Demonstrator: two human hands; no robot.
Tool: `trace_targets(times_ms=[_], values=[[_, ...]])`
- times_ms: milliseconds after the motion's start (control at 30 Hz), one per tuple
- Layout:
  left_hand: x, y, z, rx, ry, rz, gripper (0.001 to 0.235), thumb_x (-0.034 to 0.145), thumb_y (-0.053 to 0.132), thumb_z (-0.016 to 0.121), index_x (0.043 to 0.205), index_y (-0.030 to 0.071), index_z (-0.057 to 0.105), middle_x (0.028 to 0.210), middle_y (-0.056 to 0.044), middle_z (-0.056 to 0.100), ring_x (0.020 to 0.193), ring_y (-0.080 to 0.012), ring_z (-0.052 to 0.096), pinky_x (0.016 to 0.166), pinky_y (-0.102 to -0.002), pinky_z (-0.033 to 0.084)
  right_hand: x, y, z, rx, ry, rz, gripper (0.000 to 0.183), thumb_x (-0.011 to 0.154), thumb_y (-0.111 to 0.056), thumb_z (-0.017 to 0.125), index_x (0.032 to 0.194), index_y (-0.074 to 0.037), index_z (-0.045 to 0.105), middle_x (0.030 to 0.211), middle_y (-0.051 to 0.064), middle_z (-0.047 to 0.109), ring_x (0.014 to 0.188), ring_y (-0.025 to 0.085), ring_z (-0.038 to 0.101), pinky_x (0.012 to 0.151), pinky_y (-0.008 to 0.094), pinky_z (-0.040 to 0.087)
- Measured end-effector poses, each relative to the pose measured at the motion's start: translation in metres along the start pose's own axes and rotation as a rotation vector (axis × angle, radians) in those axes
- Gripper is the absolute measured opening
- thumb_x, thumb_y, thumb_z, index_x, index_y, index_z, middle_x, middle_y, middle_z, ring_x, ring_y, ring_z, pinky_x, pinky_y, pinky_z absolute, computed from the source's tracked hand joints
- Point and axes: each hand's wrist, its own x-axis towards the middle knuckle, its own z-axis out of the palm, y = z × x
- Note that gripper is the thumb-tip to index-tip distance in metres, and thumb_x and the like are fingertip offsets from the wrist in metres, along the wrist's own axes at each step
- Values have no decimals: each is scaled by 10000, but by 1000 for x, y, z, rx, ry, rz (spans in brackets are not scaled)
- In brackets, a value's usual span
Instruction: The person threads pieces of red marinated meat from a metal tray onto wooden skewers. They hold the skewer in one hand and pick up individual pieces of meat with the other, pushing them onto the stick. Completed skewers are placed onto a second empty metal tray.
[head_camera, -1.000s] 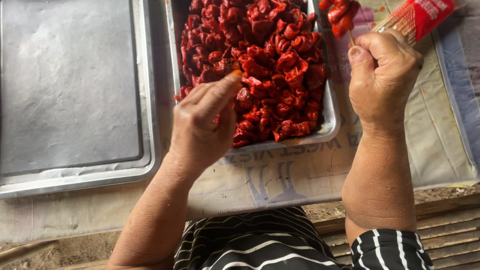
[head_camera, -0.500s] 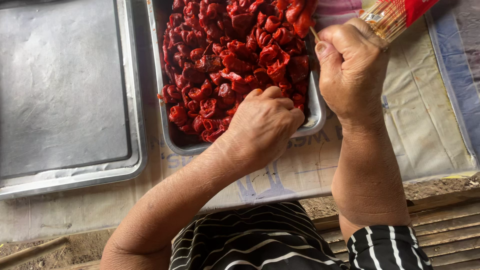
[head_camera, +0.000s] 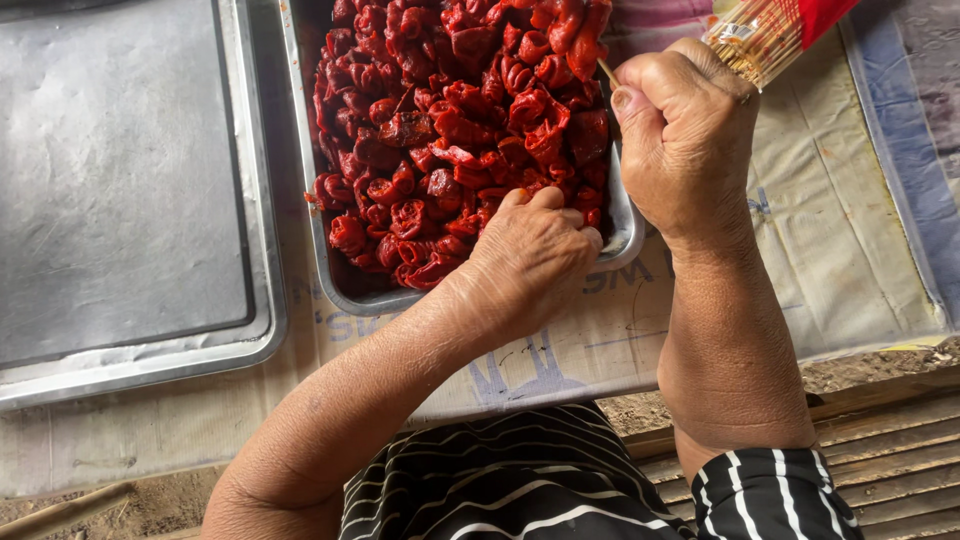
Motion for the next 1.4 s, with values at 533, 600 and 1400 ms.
trace_targets(times_ms=[533,600,1400], values=[[-69,-68,-20,-1461,862,-414,197,1010,36,671,1198,-22,674,1084,-148,730,961,-203,724,867,-351,636,-4,-26,5,-32,-89,-2,75,1019,56,679,1018,-17,661,905,117,625,793,282,636,704,387,482],[-85,-91,-19,-1621,983,-513,221,1003,61,654,1193,-53,649,1039,-173,728,894,-246,749,798,-424,672,-6,-36,7,3,-119,-6,88,1016,60,684,1039,-23,668,920,107,639,799,265,660,703,367,509],[-111,-138,-21,-1778,1382,-242,295,950,30,728,1205,-86,636,1032,-193,725,939,-297,763,795,-450,693,-5,-87,27,65,-310,-42,155,933,32,750,1058,-41,693,930,116,670,789,276,684,671,355,542]])
